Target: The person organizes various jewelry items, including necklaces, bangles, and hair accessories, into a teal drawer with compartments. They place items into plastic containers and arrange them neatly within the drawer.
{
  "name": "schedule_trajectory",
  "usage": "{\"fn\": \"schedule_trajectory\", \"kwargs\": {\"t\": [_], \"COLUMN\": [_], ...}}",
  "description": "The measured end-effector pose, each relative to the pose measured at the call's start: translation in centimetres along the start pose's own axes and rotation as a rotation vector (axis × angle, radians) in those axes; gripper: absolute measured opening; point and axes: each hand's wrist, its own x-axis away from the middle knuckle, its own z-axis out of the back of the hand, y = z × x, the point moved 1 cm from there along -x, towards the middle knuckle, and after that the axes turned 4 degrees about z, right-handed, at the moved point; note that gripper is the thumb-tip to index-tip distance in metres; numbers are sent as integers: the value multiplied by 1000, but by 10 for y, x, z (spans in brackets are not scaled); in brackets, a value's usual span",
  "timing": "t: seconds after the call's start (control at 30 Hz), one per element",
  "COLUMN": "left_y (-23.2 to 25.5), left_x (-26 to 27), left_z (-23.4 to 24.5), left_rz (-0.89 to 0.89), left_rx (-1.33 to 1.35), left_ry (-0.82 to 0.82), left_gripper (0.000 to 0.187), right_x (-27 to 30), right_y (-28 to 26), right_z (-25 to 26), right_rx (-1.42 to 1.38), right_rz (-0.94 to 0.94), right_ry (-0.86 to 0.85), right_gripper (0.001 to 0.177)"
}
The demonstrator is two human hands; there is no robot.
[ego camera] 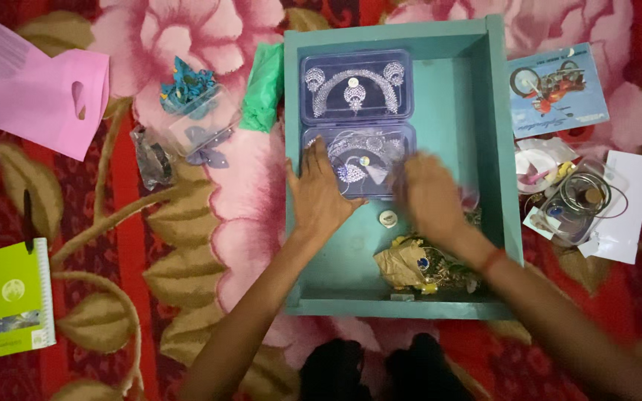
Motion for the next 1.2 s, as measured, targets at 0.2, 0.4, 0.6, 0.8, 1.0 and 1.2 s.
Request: {"fn": "schedule_trajectory", "kwargs": {"t": [0.2,0.4,0.6,0.8,1.0,1.2], "left_y": [-17,-38,-58,-53,-13,21], "left_x": [0,0,1,8,43,52], "left_z": [9,18,16,19,-5,-61], "left_rz": [7,75,88,47,-312,-432], "left_rx": [23,41,111,129,228,210], "left_ry": [53,97,144,204,177,-198], "left_gripper": [147,155,143,88,38,28], "right_x": [-24,-67,-99,-30,31,92], "right_y": [-7,-36,-76,-43,80,100], "right_z": [10,-64,-75,-30,39,157], "right_rx": [-500,-328,-572,-678,-671,-441], "right_rz": [-253,-32,219,218,-396,-761], "right_ry": [444,362,139,-366,245,334], "right_gripper": [17,36,31,18,43,34]}}
